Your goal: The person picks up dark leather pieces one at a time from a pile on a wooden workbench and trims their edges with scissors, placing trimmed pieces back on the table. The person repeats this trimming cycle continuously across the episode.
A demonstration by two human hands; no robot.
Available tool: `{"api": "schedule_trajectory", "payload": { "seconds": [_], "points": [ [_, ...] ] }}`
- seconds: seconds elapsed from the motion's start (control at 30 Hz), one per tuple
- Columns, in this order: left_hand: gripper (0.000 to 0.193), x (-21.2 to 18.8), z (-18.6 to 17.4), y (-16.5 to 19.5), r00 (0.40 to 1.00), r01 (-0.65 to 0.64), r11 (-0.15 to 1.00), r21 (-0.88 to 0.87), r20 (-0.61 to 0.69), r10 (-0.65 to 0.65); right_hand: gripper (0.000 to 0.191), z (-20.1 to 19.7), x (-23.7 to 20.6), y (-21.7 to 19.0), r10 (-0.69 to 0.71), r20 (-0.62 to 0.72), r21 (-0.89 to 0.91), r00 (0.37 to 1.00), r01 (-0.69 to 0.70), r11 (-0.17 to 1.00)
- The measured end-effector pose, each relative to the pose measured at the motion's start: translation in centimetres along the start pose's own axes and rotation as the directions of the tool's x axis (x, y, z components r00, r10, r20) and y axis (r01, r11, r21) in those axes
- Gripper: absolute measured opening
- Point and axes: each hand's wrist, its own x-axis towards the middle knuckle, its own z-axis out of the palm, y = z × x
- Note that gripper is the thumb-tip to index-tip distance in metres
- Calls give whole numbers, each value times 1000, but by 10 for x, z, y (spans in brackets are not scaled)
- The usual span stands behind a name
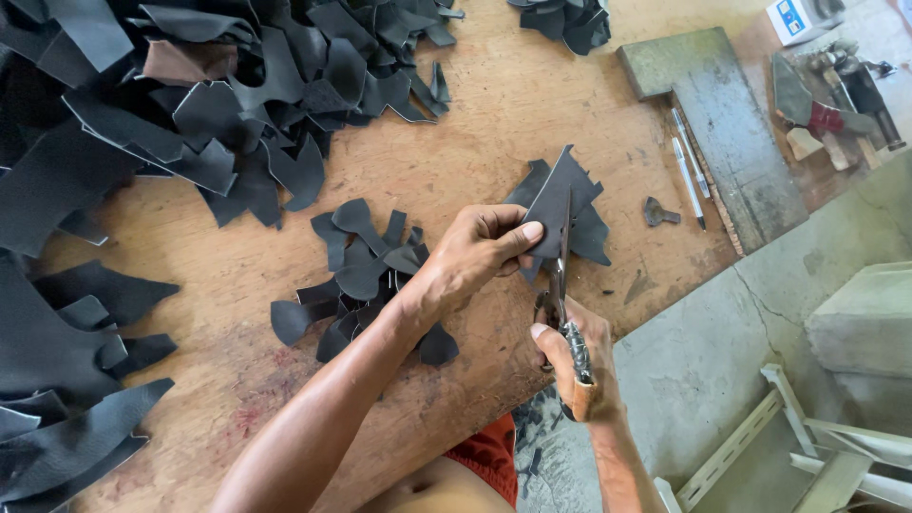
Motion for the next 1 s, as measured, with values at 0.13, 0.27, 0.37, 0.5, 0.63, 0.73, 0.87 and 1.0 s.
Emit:
{"api": "schedule_trajectory", "payload": {
  "seconds": [0.13,0.27,0.37,0.5,0.63,0.73,0.87,1.0],
  "points": [
    [21,3,-3,1,1000,11,1000,12,17,-11,19,-2,-1,6,44,10,58,999,-44,997],
    [22,5,-6,4,1000,14,998,59,21,-16,18,-3,-2,9,32,25,69,999,-34,997],
    [23,5,-8,7,999,27,997,72,34,-30,18,-4,-2,11,17,30,86,999,-19,996],
    [24,5,-7,12,998,55,991,121,8,-56,18,-4,1,12,-6,34,88,999,3,996],
    [26,4,-6,16,999,39,992,121,20,-42,19,-3,1,10,33,5,52,999,-33,998],
    [27,4,-5,17,1000,16,986,167,15,-19,20,-1,1,9,39,1,73,999,-39,997],
    [28,3,-5,18,999,1,980,198,37,-8,23,-2,3,7,13,12,70,1000,-14,997],
    [24,2,-8,19,998,27,989,147,60,-37,20,-2,2,6,-23,26,85,999,21,996]
  ]
}}
